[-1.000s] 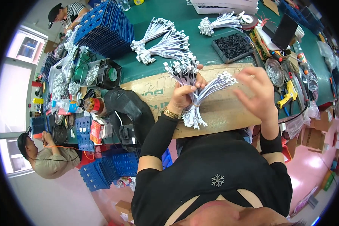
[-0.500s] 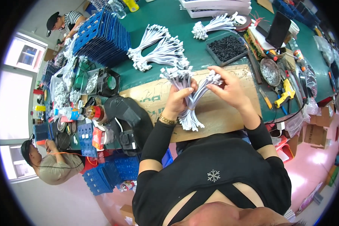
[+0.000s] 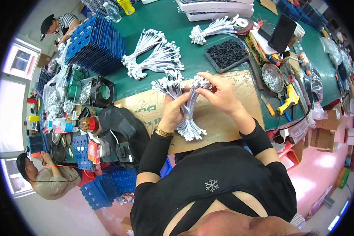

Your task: The person bundles groups of white wires by hand, securing them with black elastic rings at a factory workbench.

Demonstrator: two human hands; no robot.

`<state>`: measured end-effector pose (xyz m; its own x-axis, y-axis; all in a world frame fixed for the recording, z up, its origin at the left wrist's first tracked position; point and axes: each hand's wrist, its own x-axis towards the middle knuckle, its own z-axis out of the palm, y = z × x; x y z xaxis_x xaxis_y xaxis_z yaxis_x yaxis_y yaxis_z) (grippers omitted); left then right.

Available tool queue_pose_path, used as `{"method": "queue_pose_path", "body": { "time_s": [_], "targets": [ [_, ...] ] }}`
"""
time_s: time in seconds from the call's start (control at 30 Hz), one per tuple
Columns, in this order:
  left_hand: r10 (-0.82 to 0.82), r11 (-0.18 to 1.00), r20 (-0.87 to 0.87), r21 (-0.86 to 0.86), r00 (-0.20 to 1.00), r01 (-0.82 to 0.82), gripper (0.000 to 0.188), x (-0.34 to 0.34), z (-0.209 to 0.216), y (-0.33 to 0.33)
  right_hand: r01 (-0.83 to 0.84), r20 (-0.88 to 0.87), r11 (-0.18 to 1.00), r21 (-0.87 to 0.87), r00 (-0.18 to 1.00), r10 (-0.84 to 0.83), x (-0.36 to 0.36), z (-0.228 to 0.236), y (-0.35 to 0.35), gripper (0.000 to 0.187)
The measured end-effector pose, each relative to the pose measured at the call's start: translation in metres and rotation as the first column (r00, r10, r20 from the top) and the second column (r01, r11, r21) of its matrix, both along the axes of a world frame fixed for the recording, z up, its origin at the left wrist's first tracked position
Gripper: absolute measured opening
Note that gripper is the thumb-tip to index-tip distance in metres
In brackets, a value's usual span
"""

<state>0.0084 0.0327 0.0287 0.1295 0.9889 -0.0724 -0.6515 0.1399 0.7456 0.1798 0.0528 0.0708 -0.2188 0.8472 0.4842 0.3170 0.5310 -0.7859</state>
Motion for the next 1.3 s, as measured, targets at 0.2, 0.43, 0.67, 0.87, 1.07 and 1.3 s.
{"method": "queue_pose_path", "body": {
  "time_s": [0.2,0.43,0.67,0.87,1.07,1.3],
  "targets": [
    [-0.041,0.998,-0.009,0.046,0.999,0.041,0.020,0.001,-0.010,0.002,0.071,0.114,0.993,0.097,0.990,-0.082,-0.002,-0.001,-0.003,0.041],
    [-0.064,0.997,-0.069,0.040,0.996,0.067,0.030,0.003,-0.006,0.001,0.132,0.068,0.976,0.172,0.987,-0.145,-0.004,-0.006,-0.007,0.039],
    [-0.079,0.992,0.071,-0.090,0.994,0.085,0.018,0.000,-0.005,0.004,0.067,-0.037,0.963,0.261,0.998,-0.059,0.005,0.005,-0.008,0.036],
    [-0.204,0.979,-0.006,0.018,0.979,0.204,0.015,-0.011,0.006,0.003,-0.046,0.058,0.953,0.299,0.998,0.030,0.008,0.035,-0.019,0.035],
    [-0.132,0.942,-0.014,0.310,0.991,0.130,0.018,0.003,0.028,0.000,-0.181,0.230,0.810,0.557,0.971,0.059,0.021,0.064,-0.027,0.034],
    [0.021,0.894,0.011,0.447,1.000,-0.024,0.043,0.019,0.008,0.000,-0.278,0.287,0.737,0.616,0.951,0.119,0.030,0.029,-0.034,0.033]
  ]
}}
